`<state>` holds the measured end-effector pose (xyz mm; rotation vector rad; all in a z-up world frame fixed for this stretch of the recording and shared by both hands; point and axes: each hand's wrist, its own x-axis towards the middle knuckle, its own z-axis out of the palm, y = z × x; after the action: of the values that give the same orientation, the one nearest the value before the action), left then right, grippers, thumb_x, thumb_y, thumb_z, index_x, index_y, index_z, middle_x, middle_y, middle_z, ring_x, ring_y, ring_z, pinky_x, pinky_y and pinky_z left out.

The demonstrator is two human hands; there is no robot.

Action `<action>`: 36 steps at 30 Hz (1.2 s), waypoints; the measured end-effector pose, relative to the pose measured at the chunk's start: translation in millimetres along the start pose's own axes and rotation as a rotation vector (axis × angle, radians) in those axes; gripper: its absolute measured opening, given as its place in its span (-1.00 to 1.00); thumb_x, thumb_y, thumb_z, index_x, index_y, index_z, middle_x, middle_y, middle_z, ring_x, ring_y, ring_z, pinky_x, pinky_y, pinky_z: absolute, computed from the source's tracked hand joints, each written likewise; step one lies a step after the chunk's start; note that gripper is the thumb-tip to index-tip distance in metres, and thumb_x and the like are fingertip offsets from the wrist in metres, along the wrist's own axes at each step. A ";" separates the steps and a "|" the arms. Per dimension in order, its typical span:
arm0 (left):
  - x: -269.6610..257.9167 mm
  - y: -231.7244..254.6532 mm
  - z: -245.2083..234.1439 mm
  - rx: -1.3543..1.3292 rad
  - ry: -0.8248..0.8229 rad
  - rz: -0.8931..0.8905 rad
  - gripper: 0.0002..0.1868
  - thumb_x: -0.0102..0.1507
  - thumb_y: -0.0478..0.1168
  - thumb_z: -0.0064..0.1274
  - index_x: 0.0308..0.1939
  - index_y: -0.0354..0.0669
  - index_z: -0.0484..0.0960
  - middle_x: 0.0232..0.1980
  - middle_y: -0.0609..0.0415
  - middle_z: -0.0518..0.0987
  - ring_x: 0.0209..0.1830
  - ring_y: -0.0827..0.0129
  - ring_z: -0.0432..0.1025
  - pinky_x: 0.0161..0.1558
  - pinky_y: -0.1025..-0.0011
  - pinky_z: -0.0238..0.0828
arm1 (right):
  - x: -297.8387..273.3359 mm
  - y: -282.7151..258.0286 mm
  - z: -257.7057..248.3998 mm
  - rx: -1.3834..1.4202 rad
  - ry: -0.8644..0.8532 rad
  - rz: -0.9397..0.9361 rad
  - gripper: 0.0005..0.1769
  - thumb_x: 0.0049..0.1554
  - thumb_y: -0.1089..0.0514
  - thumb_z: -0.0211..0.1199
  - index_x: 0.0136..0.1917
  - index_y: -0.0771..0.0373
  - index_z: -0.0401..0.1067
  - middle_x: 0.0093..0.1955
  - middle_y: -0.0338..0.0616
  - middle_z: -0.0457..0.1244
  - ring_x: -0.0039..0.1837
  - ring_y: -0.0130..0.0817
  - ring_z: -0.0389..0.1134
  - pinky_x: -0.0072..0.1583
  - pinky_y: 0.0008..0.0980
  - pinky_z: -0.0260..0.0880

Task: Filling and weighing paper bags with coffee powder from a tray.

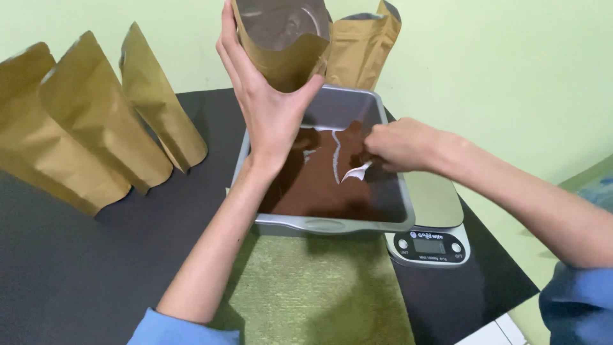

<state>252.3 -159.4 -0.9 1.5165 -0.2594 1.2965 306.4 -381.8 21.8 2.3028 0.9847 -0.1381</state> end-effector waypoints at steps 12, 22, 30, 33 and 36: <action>2.8 0.9 1.7 0.025 0.061 0.050 0.19 0.27 -0.12 0.58 0.64 0.16 -0.12 0.64 -0.02 0.16 0.74 0.14 0.10 0.74 0.06 0.20 | 28.9 -25.0 7.2 0.152 -0.072 -0.228 -0.49 0.02 0.25 0.11 0.15 -0.20 0.58 0.03 -0.41 0.45 -0.02 -0.04 0.46 -0.08 -0.05 0.44; 2.4 10.5 1.2 -0.011 0.160 0.028 0.21 0.23 -0.12 0.60 0.66 0.13 -0.10 0.69 0.00 0.12 0.77 0.12 0.10 0.81 0.06 0.11 | 151.1 14.5 43.9 0.247 0.331 0.121 -0.82 0.16 0.24 0.13 0.03 0.25 0.47 0.02 0.06 0.27 0.00 0.22 0.43 -0.06 0.18 0.45; -0.6 7.9 1.4 -0.019 0.143 0.025 0.21 0.25 -0.08 0.57 0.66 0.16 -0.12 0.71 0.00 0.08 0.80 0.12 0.05 0.82 0.04 0.12 | 94.6 -21.5 8.6 0.673 0.156 -0.429 -0.69 0.02 0.42 0.06 -0.12 0.14 0.56 -0.32 -0.27 0.35 -0.22 -0.31 0.31 -0.04 -0.35 0.27; -1.0 7.5 1.5 -0.020 0.140 0.038 0.23 0.24 -0.17 0.60 0.67 0.16 -0.12 0.69 0.03 0.12 0.78 0.16 0.09 0.81 0.09 0.17 | 72.2 -3.7 -11.8 0.620 -0.132 -0.402 -0.57 0.06 0.36 0.14 0.07 -0.01 0.66 -0.21 -0.40 0.45 -0.15 -0.48 0.38 0.04 -0.46 0.34; 0.9 11.1 1.1 -0.037 0.137 0.037 0.22 0.24 -0.18 0.58 0.66 0.15 -0.12 0.70 -0.02 0.09 0.80 0.10 0.07 0.83 0.04 0.09 | 106.0 13.0 1.5 0.537 0.179 -0.248 -0.85 0.13 0.34 0.14 -0.15 0.17 0.51 -0.26 -0.16 0.40 -0.19 -0.20 0.36 -0.06 -0.25 0.27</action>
<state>245.3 -164.4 6.2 1.3903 -0.2223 1.4111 391.5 -324.0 -7.1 2.6945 1.4690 -0.3382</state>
